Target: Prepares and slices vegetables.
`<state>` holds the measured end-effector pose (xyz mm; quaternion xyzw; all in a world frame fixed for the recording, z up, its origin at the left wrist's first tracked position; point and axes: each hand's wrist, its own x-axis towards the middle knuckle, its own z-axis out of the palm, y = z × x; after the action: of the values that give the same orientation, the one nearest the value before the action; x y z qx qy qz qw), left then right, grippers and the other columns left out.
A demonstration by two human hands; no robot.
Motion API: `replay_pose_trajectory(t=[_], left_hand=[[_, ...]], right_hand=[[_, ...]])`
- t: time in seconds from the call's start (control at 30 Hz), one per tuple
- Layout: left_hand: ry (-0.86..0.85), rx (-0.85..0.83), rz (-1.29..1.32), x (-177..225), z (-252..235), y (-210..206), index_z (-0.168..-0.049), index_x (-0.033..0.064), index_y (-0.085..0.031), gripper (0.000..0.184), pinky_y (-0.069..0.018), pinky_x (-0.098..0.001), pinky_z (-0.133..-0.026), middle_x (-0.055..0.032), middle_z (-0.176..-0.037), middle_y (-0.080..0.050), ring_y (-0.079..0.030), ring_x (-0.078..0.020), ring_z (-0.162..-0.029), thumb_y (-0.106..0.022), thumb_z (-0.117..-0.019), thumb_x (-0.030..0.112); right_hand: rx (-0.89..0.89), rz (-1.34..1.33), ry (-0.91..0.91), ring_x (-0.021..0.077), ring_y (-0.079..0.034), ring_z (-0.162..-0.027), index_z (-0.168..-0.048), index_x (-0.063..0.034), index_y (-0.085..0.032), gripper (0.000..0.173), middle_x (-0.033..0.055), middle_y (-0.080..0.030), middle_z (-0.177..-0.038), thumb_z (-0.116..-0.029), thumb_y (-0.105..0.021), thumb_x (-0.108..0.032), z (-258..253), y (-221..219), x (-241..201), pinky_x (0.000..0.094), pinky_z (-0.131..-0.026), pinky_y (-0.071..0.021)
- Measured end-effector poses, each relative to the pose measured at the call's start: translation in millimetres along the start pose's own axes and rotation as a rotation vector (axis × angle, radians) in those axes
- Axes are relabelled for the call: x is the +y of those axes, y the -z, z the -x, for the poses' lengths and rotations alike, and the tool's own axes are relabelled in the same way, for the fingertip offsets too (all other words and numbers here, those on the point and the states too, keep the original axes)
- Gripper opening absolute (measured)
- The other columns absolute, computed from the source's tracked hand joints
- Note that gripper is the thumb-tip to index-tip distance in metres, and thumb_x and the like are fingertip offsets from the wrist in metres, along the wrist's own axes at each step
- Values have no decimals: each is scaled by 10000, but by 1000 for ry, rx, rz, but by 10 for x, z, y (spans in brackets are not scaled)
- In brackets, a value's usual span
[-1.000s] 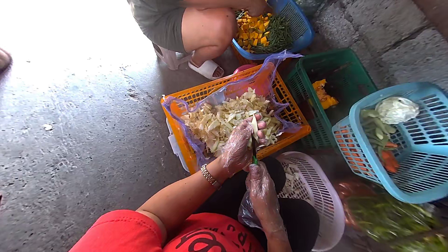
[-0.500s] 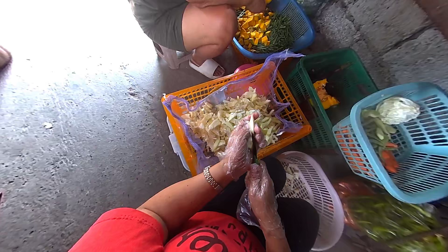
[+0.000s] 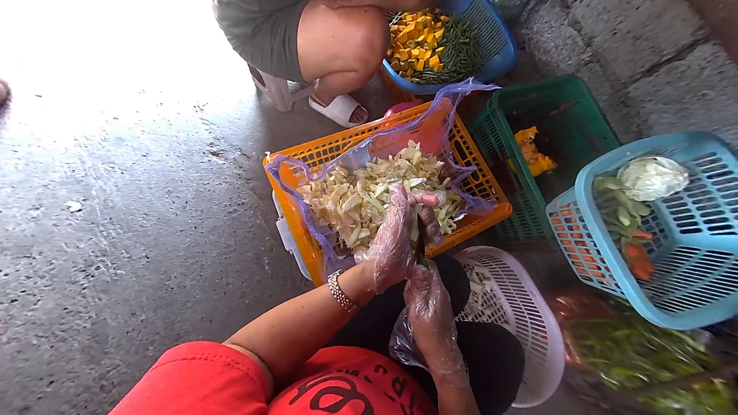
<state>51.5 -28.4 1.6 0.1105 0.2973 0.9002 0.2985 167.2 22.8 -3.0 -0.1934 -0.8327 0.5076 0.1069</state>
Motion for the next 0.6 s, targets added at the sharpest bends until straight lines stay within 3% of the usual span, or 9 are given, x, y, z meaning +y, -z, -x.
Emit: replay_pose_trajectory(t=[0.2, 0.33, 0.4, 0.47, 0.53, 0.6], left_hand=[[26, -50, 4, -35, 16, 76, -967, 197, -609, 600, -522, -197, -636, 66, -704, -578, -594, -46, -659, -180, -1045, 610], [29, -91, 10, -27, 13, 108, -1046, 157, -627, 617, -575, -237, -717, 40, -752, -654, -665, -83, -720, -215, -1047, 616], [35, -51, -75, -15, 30, 82, -1138, 125, -600, 572, -597, -280, -797, 11, -837, -718, -714, -119, -806, -218, -1074, 545], [81, -8, -190, 5, 44, 45, -1291, 82, -494, 395, -579, -327, -899, -21, -984, -721, -714, -147, -925, -296, -1077, 348], [112, 38, -201, 4, 35, 11, -1359, 68, -434, 339, -568, -349, -945, -70, -1065, -720, -718, -177, -980, -372, -1039, 159], [100, 25, -223, -20, 37, 25, -1399, 73, -399, 358, -561, -357, -974, -82, -1115, -715, -718, -186, -1011, -365, -1047, 126]], right_hand=[[-50, 86, -26, -16, -488, -611, -1132, 72, -601, 445, -14, -518, -717, -1089, -372, -307, -17, 16, -25, 164, -615, -452], [-67, 96, -31, -14, -490, -613, -1150, 81, -609, 463, -12, -527, -716, -1091, -367, -310, -33, 12, -16, 165, -616, -453], [-61, 86, -26, -11, -489, -612, -1127, 74, -606, 432, -11, -521, -716, -1089, -380, -292, -36, -5, 1, 165, -618, -451], [-62, 73, -31, -5, -502, -622, -1127, 76, -605, 394, 1, -534, -724, -1079, -398, -256, -39, -12, 8, 174, -625, -462], [-70, 51, -43, -8, -504, -629, -1135, 71, -600, 382, -3, -537, -736, -1080, -396, -246, -44, -13, 18, 170, -630, -462], [-78, 19, -52, -19, -507, -643, -1155, 77, -597, 392, -3, -550, -756, -1085, -390, -249, -44, -10, 32, 161, -641, -463]])
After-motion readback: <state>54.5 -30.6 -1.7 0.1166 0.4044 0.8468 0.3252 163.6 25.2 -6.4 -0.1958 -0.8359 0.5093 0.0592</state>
